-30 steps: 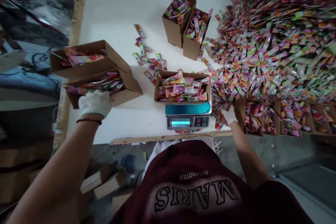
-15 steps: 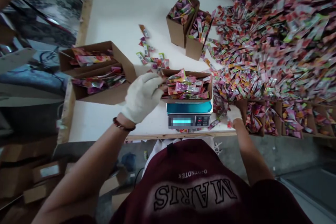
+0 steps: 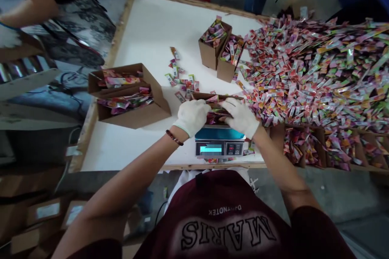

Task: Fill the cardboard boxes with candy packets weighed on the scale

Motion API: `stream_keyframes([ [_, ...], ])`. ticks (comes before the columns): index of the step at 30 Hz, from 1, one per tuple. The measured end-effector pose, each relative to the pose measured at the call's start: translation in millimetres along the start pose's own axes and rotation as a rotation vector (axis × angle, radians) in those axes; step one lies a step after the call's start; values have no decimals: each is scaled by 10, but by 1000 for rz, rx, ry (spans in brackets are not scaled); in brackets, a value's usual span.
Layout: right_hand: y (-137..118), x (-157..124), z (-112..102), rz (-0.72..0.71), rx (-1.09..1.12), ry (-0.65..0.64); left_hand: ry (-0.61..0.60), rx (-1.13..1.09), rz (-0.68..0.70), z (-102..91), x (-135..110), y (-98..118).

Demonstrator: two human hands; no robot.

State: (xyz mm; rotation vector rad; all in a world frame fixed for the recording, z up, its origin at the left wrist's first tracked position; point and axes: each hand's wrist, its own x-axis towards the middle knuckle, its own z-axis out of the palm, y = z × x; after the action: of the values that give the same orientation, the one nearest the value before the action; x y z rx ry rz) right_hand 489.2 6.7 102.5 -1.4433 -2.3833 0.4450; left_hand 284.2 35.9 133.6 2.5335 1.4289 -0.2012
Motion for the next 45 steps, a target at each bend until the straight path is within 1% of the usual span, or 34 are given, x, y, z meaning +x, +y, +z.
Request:
stream_keyframes([
  [2, -111, 165, 71, -28, -54, -32, 115, 22, 49, -79, -101, -27],
  [4, -181, 227, 44, -52, -90, 13, 267, 21, 109, -155, -184, -26],
  [5, -203, 221, -15, -65, -100, 57, 354, 10, 138, -192, -219, -17],
  [7, -205, 138, -211, -93, -106, 160, 533, -32, 164, -274, -279, 8],
  [9, -128, -30, -464, -79, -115, 275, 673, -99, 157, -359, -335, 16],
  [10, -49, -142, -591, -43, -134, 334, 715, -140, 149, -396, -364, 3],
  [12, 191, -406, -804, 77, -208, 436, 746, -226, 143, -432, -427, -66],
  [14, 502, -693, -933, 226, -300, 490, 732, -305, 122, -386, -498, -192],
  [17, 912, -1076, -981, 403, -361, 510, 669, -393, 20, -173, -626, -422],
  [19, 1018, -1231, -963, 479, -360, 537, 608, -419, -74, -12, -720, -549],
  [21, 948, -1260, -940, 517, -342, 559, 555, -427, -167, 91, -806, -624],
  [22, 856, -1224, -928, 510, -320, 558, 539, -432, -202, 113, -840, -639],
  [24, 599, -1062, -896, 428, -250, 517, 548, -442, -235, 103, -880, -630],
  [27, 202, -699, -812, 222, -148, 402, 605, -449, -210, 14, -864, -541],
  [29, 56, -472, -746, 135, -124, 329, 618, -458, -178, -49, -816, -457],
  [30, 38, -384, -720, 129, -131, 309, 616, -465, -158, -74, -786, -414],
  [32, 111, -278, -696, 190, -178, 317, 622, -470, -116, -103, -721, -335],
  [35, 358, -258, -717, 341, -264, 424, 600, -456, -65, -73, -620, -249],
  [36, 427, -264, -719, 354, -268, 447, 572, -444, -49, -41, -586, -226],
  [37, 469, -261, -707, 335, -252, 449, 533, -423, -28, 1, -553, -203],
  [39, 454, -206, -624, 225, -171, 401, 419, -355, 47, 107, -489, -141],
  [42, 222, 31, -361, 55, -74, 243, 195, -222, 155, 259, -412, 0],
  [43, 122, 138, -259, 31, -78, 186, 129, -187, 162, 294, -396, 54],
  [45, -53, 352, -76, 29, -137, 82, 33, -136, 125, 330, -379, 150],
])
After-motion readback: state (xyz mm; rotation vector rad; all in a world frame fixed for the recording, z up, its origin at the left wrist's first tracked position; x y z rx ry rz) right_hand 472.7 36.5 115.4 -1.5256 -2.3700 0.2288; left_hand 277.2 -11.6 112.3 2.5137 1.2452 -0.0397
